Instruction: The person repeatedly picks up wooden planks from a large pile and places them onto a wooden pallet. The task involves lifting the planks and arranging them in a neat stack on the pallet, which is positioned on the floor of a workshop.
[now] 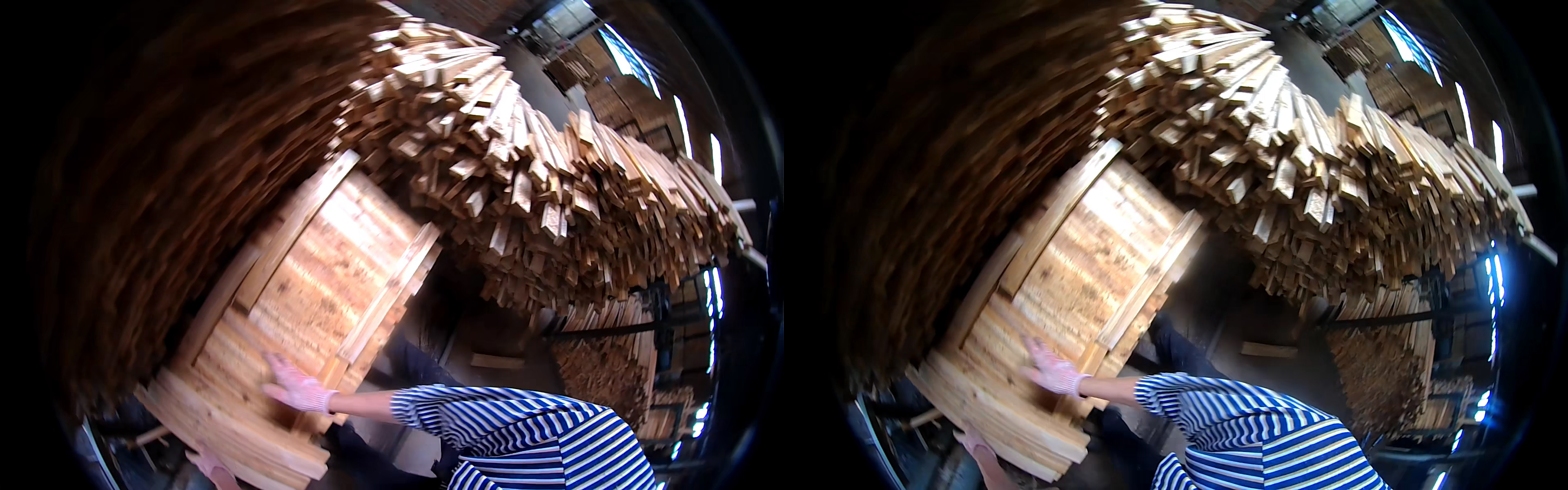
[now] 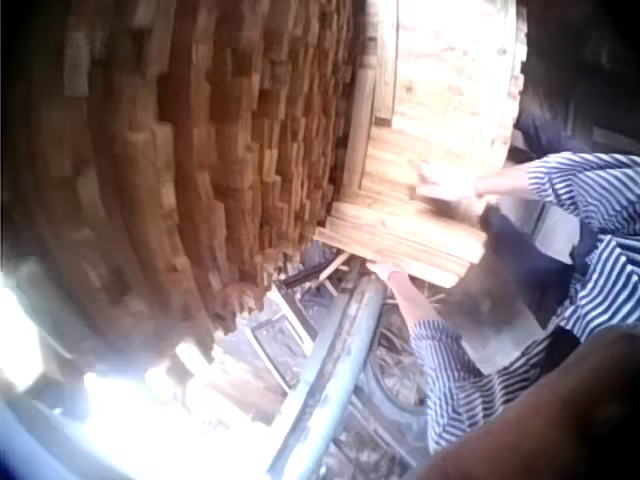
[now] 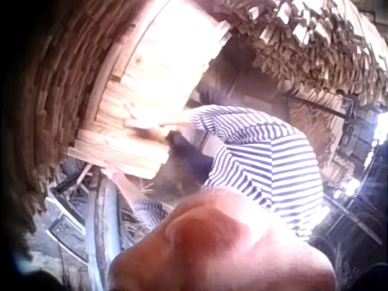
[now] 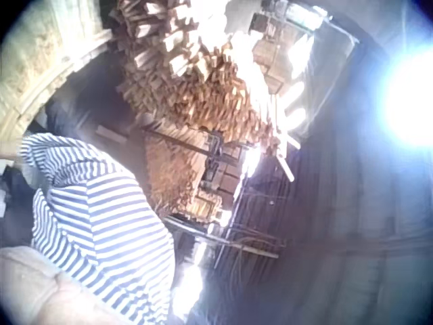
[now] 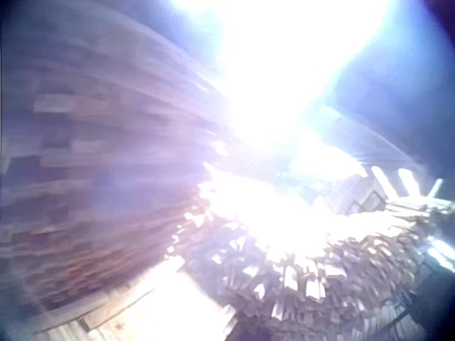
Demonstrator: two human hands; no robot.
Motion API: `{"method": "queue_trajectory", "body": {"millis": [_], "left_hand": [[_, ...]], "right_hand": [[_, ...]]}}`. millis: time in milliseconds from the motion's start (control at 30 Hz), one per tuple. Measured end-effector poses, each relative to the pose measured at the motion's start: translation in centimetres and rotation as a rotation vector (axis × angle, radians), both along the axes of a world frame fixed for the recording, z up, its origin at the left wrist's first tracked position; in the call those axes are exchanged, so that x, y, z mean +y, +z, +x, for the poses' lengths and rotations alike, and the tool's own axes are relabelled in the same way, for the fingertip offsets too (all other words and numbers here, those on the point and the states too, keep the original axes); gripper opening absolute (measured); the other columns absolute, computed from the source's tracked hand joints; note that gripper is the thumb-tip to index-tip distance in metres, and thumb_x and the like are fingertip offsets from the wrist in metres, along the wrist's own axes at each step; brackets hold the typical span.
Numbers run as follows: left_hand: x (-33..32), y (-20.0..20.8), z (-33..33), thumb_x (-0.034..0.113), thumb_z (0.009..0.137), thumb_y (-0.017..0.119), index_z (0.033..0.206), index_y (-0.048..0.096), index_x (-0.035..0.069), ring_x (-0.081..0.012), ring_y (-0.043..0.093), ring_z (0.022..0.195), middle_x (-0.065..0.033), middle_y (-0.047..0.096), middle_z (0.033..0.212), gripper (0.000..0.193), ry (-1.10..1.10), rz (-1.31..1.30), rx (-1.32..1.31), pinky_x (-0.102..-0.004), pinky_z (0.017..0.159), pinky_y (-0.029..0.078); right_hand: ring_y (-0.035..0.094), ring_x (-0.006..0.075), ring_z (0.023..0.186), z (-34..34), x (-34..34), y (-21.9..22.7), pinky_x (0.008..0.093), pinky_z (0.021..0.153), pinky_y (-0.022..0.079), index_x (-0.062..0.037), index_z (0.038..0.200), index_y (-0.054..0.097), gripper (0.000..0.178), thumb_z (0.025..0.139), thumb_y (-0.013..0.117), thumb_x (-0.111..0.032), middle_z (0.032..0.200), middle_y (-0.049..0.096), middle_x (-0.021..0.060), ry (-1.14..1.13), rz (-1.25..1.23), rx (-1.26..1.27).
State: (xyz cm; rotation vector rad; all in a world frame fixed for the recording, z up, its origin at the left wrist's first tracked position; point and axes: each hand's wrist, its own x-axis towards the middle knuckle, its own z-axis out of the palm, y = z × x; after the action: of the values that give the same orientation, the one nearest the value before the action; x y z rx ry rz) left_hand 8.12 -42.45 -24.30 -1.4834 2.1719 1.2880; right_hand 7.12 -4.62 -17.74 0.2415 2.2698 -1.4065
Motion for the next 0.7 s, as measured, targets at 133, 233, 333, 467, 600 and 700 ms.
{"method": "queue_trajectory", "body": {"millis": [133,233,333,467,600,700], "left_hand": [[8.1,-0.4,-1.7,0.048,0.102,0.054,0.162,0.021,0.008,-0.0322,0.046,0.139,-0.0167,0.04,0.158,0.078,-0.344,-0.762,-0.393,-0.0453,0.111,0.044],[17.0,-2.2,-2.7,0.046,0.103,0.052,0.16,0.026,0.007,-0.0301,0.043,0.141,-0.0145,0.038,0.161,0.074,-0.565,-0.398,-0.019,-0.045,0.116,0.037],[36.0,-0.1,-5.3,0.039,0.102,0.058,0.154,0.033,-0.008,-0.0337,0.043,0.142,-0.0207,0.041,0.158,0.074,-0.518,0.251,0.08,-0.0394,0.119,0.033],[63.9,10.7,-13.6,0.034,0.104,0.056,0.145,0.05,-0.005,-0.0271,0.056,0.128,-0.0181,0.059,0.14,0.057,-0.943,0.461,0.265,-0.0355,0.11,0.043],[85.5,17.0,-17.5,0.033,0.104,0.06,0.151,0.045,0.005,-0.0286,0.057,0.127,-0.0181,0.059,0.14,0.057,-0.795,1.079,0.224,-0.0397,0.101,0.053],[94.6,20.0,-20.0,0.046,0.103,0.058,0.158,0.033,0.009,-0.0347,0.048,0.138,-0.0217,0.043,0.155,0.07,-0.633,1.341,0.256,-0.0459,0.109,0.049]], "right_hand": [[0.015,0.0328,0.157,2.9,19.0,4.7,0.0387,0.127,0.016,-0.0036,0.163,0.011,0.086,0.1,0.053,-0.046,0.169,0.016,0.0217,-0.192,0.165,-0.018],[0.033,0.0338,0.15,2.2,33.6,11.3,0.0365,0.123,0.029,-0.0042,0.16,0.027,0.08,0.096,0.067,-0.034,0.164,0.031,0.0209,-0.347,0.474,0.154],[0.035,0.0393,0.147,-0.2,50.2,16.8,0.0444,0.123,0.028,0.0031,0.154,0.035,0.079,0.094,0.064,-0.04,0.157,0.038,0.0275,-0.615,0.511,0.442],[0.03,0.0413,0.149,-9.9,66.5,22.7,0.043,0.122,0.031,-0.0026,0.161,0.021,0.09,0.093,0.065,-0.04,0.164,0.024,0.0259,-0.871,0.766,0.435],[0.013,0.05,0.153,-17.9,76.0,24.1,0.0556,0.124,0.019,-0.0076,0.163,0.01,0.115,0.082,0.071,-0.06,0.165,0.01,0.0331,-1.126,0.823,-0.028],[0.032,0.0436,0.145,-19.5,77.0,25.1,0.0524,0.118,0.028,-0.004,0.161,0.017,0.116,0.079,0.075,-0.062,0.159,0.028,0.031,-1.097,0.831,-0.212]]}}
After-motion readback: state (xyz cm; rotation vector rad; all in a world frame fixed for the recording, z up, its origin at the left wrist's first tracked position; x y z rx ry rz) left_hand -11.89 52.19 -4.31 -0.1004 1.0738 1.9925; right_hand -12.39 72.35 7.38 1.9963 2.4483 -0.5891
